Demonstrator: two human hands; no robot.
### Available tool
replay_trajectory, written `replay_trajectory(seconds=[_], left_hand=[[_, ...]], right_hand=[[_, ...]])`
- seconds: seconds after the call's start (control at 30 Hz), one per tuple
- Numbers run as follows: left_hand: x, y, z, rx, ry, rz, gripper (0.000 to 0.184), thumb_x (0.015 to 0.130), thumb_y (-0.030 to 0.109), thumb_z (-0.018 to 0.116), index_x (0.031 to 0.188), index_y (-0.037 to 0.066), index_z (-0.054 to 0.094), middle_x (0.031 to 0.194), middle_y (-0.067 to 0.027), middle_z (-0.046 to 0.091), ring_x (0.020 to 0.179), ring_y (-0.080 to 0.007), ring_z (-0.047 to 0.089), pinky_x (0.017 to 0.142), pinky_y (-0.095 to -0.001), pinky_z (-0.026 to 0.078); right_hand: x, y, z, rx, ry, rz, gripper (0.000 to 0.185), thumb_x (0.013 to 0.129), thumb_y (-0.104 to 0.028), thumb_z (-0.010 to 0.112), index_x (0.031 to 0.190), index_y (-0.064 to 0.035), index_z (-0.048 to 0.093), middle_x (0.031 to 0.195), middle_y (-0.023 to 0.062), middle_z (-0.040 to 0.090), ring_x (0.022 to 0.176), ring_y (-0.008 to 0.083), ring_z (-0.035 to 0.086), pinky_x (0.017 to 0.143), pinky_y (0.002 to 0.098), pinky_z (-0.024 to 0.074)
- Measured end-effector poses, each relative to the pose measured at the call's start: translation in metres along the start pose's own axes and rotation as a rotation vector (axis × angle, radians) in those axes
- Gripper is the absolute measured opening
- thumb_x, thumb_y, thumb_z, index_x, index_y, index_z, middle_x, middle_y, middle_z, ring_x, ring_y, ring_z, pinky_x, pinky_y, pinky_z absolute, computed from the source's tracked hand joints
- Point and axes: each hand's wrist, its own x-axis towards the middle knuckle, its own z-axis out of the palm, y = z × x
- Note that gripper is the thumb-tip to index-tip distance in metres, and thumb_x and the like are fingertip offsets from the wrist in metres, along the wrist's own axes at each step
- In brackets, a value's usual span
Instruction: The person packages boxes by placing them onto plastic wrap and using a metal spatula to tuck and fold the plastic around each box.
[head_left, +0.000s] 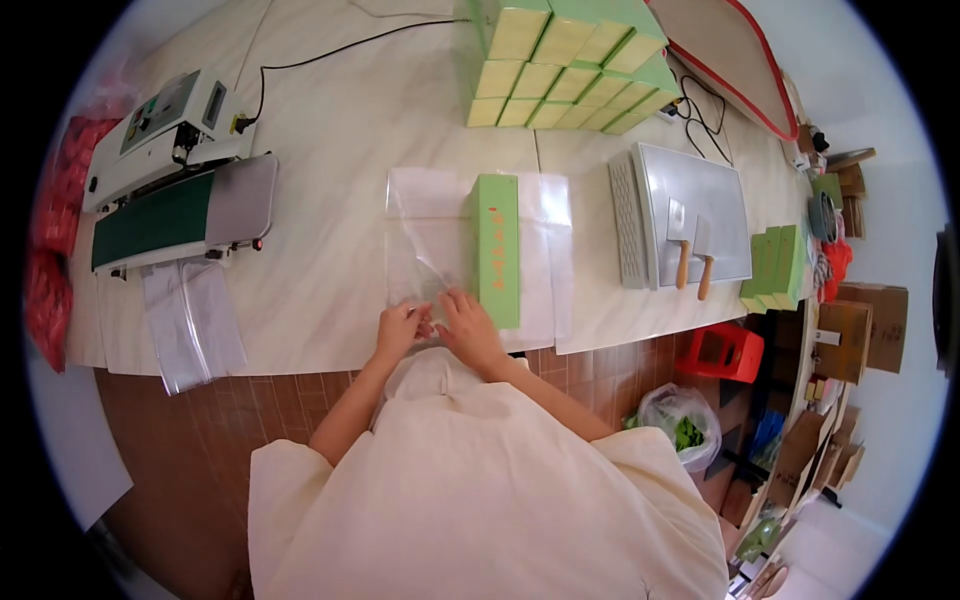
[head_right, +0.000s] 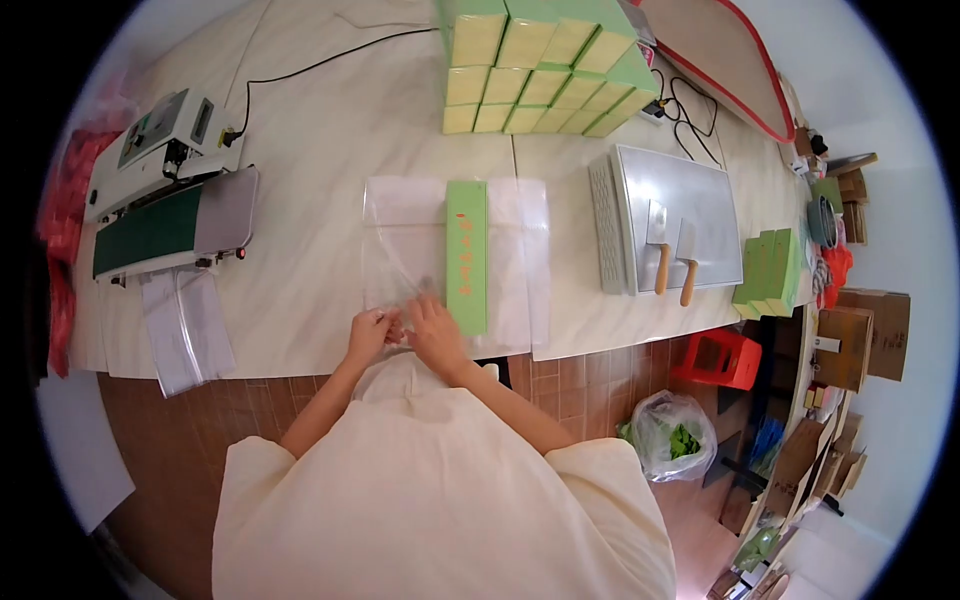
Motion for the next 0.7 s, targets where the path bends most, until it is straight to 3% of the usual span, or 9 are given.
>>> replay_trajectory(seconds=[0.17,0.33,0.47,0.57,0.63,0.7], left_hand=[[0.002,-0.006,-0.003,0.095,0.011,0.048,0.036,0.093,0.030,0.065,0.080,-0.003,0.067,0.068,-0.0110,0.069,0.058,-0.0129,0.066,0.050,-0.0246,0.050],[-0.001,-0.003,-0.005,0.330,0.066,0.100,0.035,0.090,0.032,0.070,0.077,-0.001,0.067,0.064,-0.0091,0.068,0.055,-0.0116,0.065,0.049,-0.0244,0.049],[0.001,-0.011,-0.004,0.376,0.054,0.074,0.038,0.089,0.035,0.070,0.075,0.000,0.066,0.059,-0.0061,0.063,0.049,-0.0109,0.059,0.047,-0.0246,0.047],[0.003,-0.018,-0.006,0.334,0.051,0.105,0.040,0.094,0.035,0.064,0.075,-0.001,0.066,0.057,-0.0051,0.061,0.049,-0.0112,0.058,0.047,-0.0249,0.047],[0.000,-0.019,-0.008,0.291,0.057,0.123,0.041,0.096,0.034,0.061,0.075,-0.001,0.066,0.058,-0.0049,0.061,0.050,-0.0114,0.058,0.048,-0.0251,0.047],[-0.005,-0.020,-0.012,0.031,0.030,0.044,0.044,0.097,0.039,0.055,0.078,0.002,0.066,0.064,-0.0088,0.066,0.053,-0.0134,0.062,0.052,-0.0277,0.049]], right_hand=[[0.000,0.004,0.008,-0.119,-0.007,-0.030,0.048,0.074,-0.008,0.069,0.118,0.0003,0.051,0.115,0.0170,0.054,0.109,0.0330,0.053,0.093,0.0414,0.0450],[0.002,0.009,0.015,-0.347,-0.063,-0.112,0.036,0.083,-0.010,0.054,0.117,0.0011,0.054,0.103,0.0128,0.060,0.101,0.0272,0.056,0.088,0.0368,0.0444],[0.008,0.011,0.020,-0.385,-0.139,-0.073,0.045,0.078,-0.014,0.063,0.120,0.0009,0.056,0.094,0.0091,0.062,0.095,0.0249,0.059,0.082,0.0401,0.0453],[0.013,0.011,0.021,-0.353,-0.092,-0.084,0.033,0.078,-0.011,0.064,0.108,-0.0013,0.059,0.087,0.0086,0.063,0.085,0.0257,0.061,0.074,0.0409,0.0475],[0.013,0.012,0.020,-0.170,-0.031,0.004,0.016,0.081,-0.010,0.064,0.096,-0.0048,0.058,0.080,0.0107,0.063,0.073,0.0295,0.062,0.063,0.0411,0.0484],[0.014,0.009,0.014,-0.091,0.064,0.028,0.010,0.084,-0.010,0.063,0.089,-0.0049,0.056,0.078,0.0121,0.062,0.069,0.0316,0.061,0.058,0.0421,0.0473]])
